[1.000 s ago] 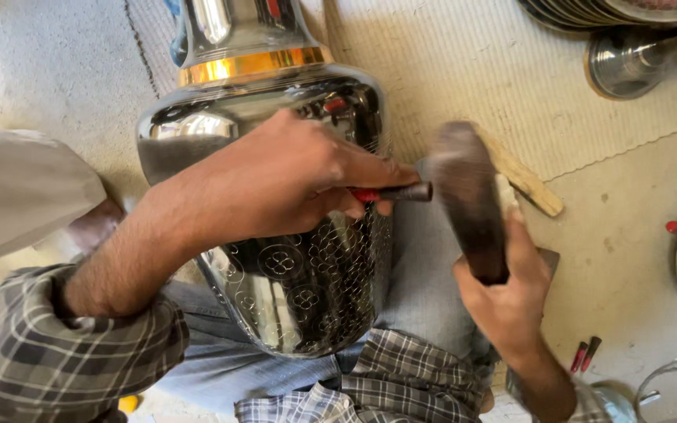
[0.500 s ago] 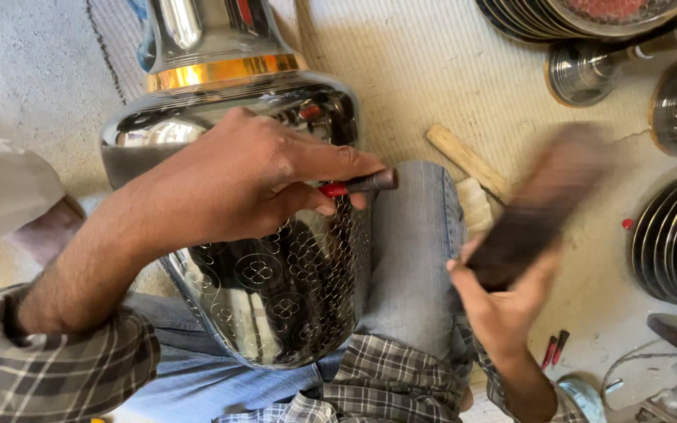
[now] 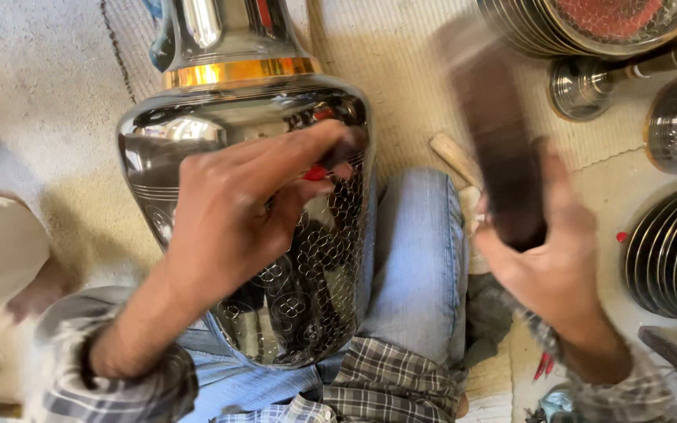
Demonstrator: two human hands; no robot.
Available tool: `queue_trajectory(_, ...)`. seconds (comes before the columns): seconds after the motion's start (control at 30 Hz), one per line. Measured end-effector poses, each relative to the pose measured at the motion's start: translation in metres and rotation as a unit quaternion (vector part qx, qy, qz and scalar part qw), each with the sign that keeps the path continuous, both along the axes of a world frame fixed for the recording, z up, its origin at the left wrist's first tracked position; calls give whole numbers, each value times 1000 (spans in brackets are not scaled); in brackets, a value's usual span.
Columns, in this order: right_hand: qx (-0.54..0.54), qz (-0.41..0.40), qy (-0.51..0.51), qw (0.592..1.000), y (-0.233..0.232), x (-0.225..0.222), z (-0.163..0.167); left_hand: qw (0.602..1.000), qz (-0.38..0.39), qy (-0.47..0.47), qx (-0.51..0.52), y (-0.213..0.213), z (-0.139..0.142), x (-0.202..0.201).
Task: The person sits cross-legged on the floor with a large brass vase on their lap and hammers a small punch along a pre-drawn decorative pattern using a wooden mallet, moving the punch point by point to chase the design into the metal surface.
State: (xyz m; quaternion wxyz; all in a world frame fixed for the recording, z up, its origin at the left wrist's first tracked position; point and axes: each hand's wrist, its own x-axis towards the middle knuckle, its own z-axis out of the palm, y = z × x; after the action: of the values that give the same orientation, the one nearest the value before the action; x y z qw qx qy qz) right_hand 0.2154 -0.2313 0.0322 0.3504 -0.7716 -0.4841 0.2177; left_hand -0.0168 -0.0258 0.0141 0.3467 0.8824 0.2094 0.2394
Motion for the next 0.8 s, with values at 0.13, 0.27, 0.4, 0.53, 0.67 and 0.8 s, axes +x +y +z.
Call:
queue_trajectory(0.13, 17, 148, -181, 972, 30, 18, 36, 996, 93, -15, -2, -19, 0, -8)
queue_trajectory(0.27, 10, 170, -224, 960, 38, 27, 49, 989, 123, -63, -54, -25, -5, -10)
queue_trajectory(0.4, -115, 167, -106, 973, 32, 30, 40, 970, 143, -145, -131, -30, -12, -15)
queue_trajectory(0.53, 55, 38, -44, 997, 2, 4, -2, 910, 189, -266, -256, -43, -15, -26)
queue_trajectory(0.67, 88, -43, 96, 991, -49, -35, -70, 910, 209, -249, -257, -70, -20, -31)
queue_trajectory(0.8, 21, -99, 136, 986, -75, -42, -95, 900, 225, -263, -265, -89, -31, -28)
